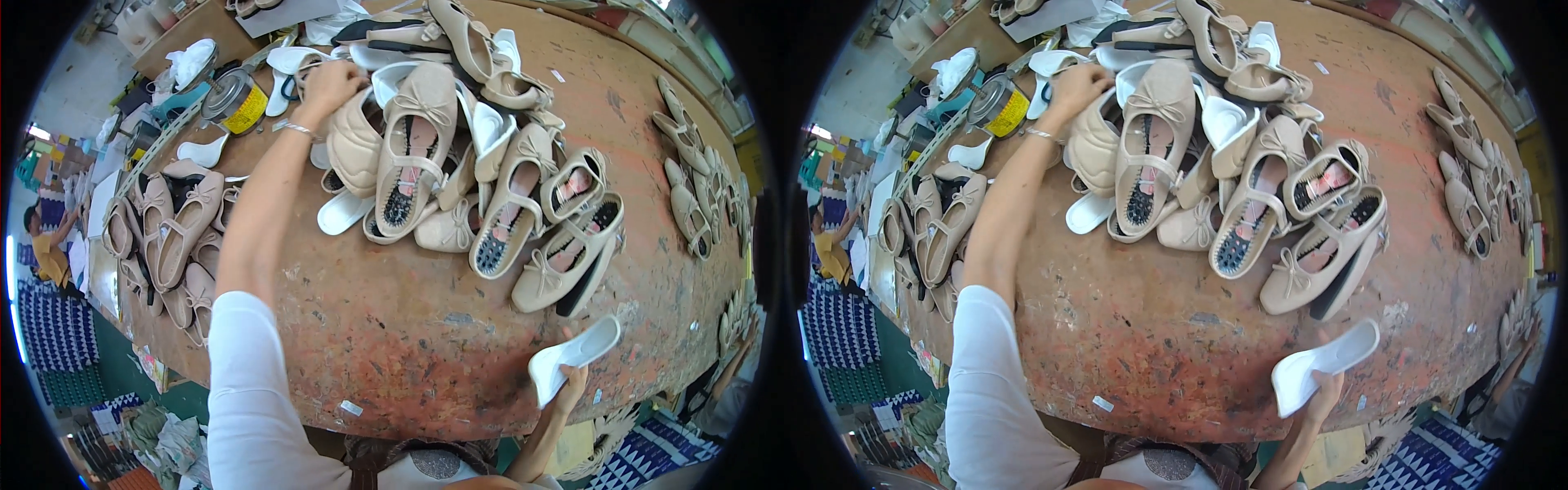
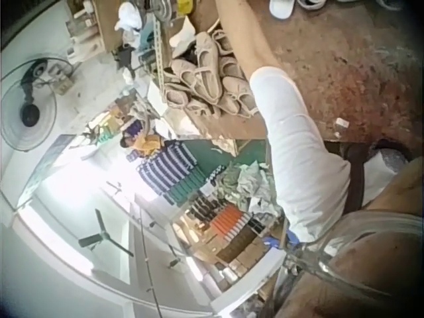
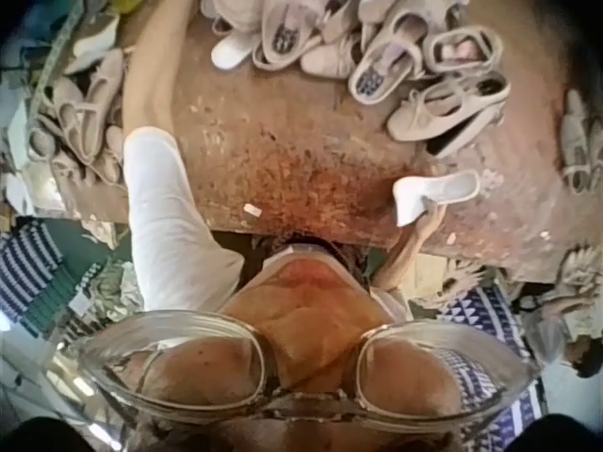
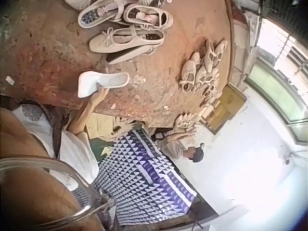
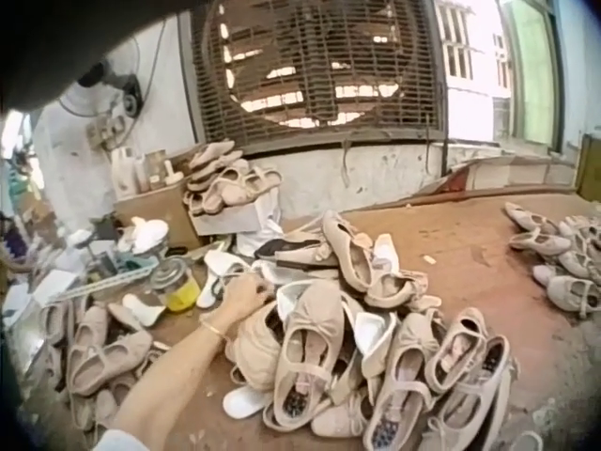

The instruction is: The person assembles shoes by hand by inserting white insoles into them and pressing them down. They move finished shoes aside, pick up new shoes and insoles from the table, and repeat the process.

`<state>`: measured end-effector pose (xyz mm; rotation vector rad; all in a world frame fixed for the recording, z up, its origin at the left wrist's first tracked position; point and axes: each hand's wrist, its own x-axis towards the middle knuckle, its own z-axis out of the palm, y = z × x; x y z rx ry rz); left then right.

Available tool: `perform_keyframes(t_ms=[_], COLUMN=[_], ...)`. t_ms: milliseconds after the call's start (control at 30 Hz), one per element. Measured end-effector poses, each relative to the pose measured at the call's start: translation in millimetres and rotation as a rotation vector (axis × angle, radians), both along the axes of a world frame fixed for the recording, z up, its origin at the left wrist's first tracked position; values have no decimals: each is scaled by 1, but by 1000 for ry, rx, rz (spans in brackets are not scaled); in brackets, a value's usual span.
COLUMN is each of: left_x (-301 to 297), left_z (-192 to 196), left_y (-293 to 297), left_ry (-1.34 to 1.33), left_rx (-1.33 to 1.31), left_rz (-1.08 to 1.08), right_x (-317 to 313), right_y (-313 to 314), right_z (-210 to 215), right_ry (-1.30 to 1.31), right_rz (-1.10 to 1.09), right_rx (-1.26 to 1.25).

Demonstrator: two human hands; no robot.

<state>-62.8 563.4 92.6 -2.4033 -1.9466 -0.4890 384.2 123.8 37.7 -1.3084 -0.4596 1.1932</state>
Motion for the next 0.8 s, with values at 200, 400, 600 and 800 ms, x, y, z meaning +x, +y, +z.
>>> perform_keyframes(t_ms=[200,400,600,800], left_x=[-42,40,91,79], left_z=[113,105,-24,-38], left_y=[-165,-397,-530,-572], left_ry=[-259,-519,-510,-390], left_rx=[399,134,-249,220], left_rz=[201,-78,-214,240], right_x=[-10,-23,-70,-111], right_y=[-18,-39,-53,-72], right_z=[24,41,77,24], right_ry=[130,-179,-1384,-1256], right_rz=[10,115,665,829], right_rx=[116,44,591,712])
